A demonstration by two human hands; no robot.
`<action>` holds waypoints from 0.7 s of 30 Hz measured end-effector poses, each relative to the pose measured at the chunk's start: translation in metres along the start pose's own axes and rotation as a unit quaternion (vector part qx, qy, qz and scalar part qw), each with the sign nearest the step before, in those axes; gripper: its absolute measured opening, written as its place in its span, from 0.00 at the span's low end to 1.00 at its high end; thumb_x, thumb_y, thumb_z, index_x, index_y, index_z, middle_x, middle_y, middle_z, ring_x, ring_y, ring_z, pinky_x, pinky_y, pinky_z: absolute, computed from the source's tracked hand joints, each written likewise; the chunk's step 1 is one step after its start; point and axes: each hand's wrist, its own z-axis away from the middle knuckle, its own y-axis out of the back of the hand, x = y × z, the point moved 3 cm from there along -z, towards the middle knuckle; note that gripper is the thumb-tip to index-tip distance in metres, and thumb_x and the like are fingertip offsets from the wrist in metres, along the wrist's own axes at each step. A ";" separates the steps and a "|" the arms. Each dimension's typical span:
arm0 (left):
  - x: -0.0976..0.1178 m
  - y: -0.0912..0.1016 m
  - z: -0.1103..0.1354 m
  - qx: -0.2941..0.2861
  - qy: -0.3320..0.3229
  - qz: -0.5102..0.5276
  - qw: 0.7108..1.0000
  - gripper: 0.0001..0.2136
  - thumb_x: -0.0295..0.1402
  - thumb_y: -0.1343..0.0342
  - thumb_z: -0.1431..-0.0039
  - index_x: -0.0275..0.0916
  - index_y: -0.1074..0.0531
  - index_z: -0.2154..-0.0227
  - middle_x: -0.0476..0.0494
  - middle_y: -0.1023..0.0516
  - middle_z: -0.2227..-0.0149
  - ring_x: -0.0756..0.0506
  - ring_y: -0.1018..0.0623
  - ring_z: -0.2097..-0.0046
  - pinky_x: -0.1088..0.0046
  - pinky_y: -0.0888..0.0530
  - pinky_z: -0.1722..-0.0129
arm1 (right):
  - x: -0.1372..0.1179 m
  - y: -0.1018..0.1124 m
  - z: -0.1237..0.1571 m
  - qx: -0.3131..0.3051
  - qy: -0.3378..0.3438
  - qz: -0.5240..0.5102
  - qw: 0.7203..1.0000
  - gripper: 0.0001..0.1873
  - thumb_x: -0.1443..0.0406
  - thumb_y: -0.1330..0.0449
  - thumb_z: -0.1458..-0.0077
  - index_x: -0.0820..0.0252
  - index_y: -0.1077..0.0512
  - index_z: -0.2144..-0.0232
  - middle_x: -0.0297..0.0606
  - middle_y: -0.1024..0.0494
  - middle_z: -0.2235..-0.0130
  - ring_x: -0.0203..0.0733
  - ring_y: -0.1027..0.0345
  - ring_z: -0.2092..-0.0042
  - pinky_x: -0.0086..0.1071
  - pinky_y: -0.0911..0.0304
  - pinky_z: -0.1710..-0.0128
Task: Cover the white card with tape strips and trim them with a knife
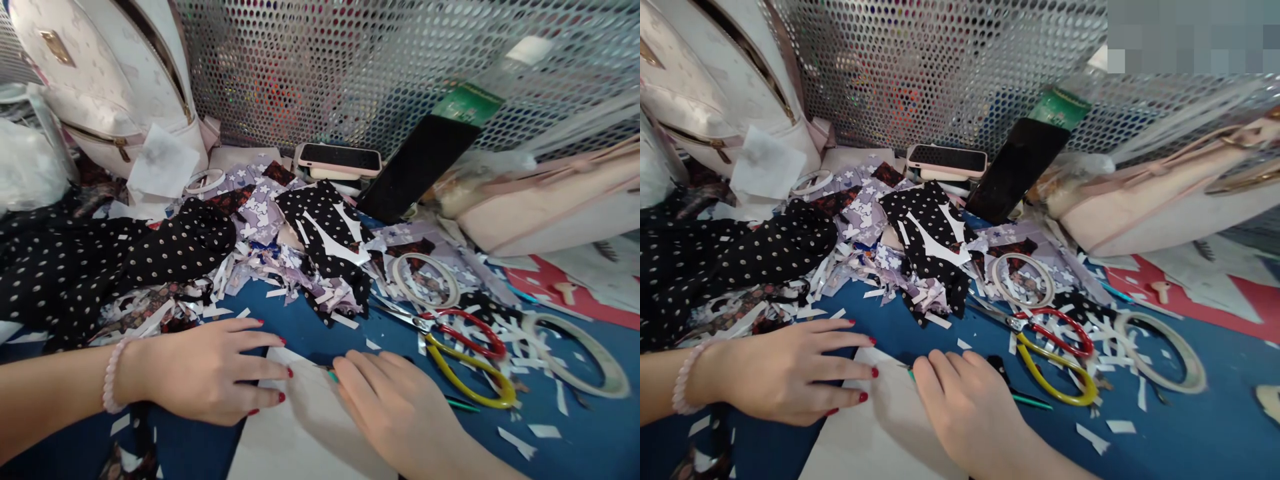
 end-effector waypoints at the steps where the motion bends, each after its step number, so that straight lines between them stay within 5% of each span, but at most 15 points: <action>1: 0.000 0.000 0.000 0.000 0.000 0.005 1.000 0.12 0.34 0.47 0.24 0.41 0.19 0.48 0.47 0.16 0.43 0.37 0.22 0.37 0.58 0.28 0.34 | 0.000 -0.001 0.000 0.001 0.000 -0.001 1.000 0.18 0.79 0.52 0.36 0.61 0.27 0.69 0.33 0.28 0.76 0.39 0.38 0.76 0.36 0.46 0.69; 21: -0.002 0.002 -0.002 -0.014 0.025 0.029 0.999 0.10 0.34 0.45 0.24 0.41 0.20 0.48 0.47 0.16 0.43 0.39 0.22 0.38 0.57 0.33 0.29 | 0.004 0.000 -0.002 -0.007 0.013 -0.009 1.000 0.22 0.76 0.55 0.29 0.62 0.26 0.69 0.35 0.27 0.76 0.40 0.37 0.76 0.36 0.43 0.66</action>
